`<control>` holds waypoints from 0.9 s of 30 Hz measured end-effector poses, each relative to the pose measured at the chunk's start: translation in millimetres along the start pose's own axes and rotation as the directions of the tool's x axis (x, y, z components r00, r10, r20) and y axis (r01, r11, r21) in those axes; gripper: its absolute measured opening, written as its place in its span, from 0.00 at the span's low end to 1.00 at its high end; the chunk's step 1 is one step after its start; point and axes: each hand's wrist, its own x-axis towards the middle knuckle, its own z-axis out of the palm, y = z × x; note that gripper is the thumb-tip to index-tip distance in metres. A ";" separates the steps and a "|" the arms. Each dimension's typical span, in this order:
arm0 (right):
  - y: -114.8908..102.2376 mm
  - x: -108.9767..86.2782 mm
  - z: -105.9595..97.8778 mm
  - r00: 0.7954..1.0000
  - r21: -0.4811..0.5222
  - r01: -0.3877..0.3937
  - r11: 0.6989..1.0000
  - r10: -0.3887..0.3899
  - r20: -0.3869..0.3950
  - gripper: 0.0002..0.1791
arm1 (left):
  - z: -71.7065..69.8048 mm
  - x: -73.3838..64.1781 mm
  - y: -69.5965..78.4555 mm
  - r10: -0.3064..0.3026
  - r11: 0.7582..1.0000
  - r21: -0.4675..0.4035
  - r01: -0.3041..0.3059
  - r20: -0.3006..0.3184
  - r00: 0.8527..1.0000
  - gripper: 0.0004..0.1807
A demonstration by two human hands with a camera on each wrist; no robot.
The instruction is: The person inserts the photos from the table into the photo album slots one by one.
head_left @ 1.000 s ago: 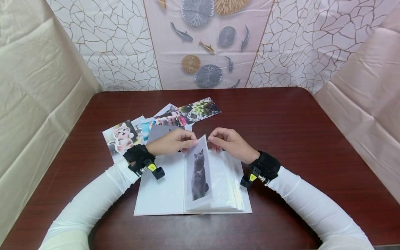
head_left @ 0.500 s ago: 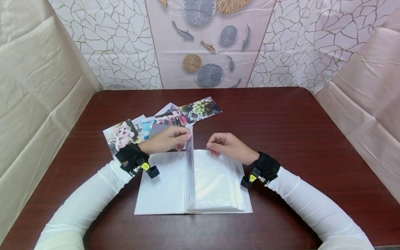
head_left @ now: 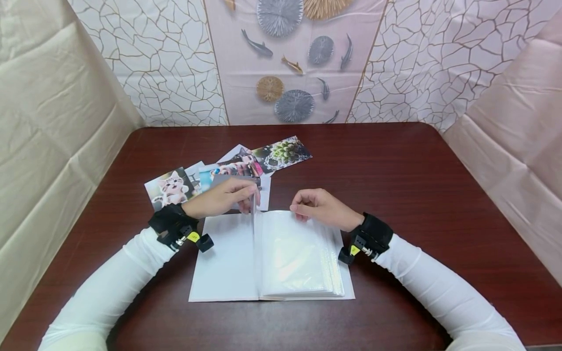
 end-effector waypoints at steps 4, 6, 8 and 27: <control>1.4 0.1 0.3 1.000 -0.002 0.004 1.000 -0.004 0.019 0.09 | -3.6 -5.2 -1.3 0.018 0.998 0.056 -0.018 0.002 1.000 0.20; 1.9 0.0 0.4 1.000 -0.001 0.003 1.000 -0.003 0.029 0.09 | -5.1 -7.4 -3.1 0.040 0.997 0.064 -0.041 0.012 0.999 0.20; 1.9 0.0 0.5 0.999 -0.004 0.001 1.000 -0.001 0.036 0.09 | -6.6 -9.2 -4.5 0.073 0.995 0.065 -0.074 0.026 0.997 0.21; -4.2 -1.5 0.1 0.994 -0.077 -0.037 0.996 0.044 0.097 0.08 | -13.6 -12.7 -14.1 0.099 0.990 0.088 -0.110 0.123 0.987 0.19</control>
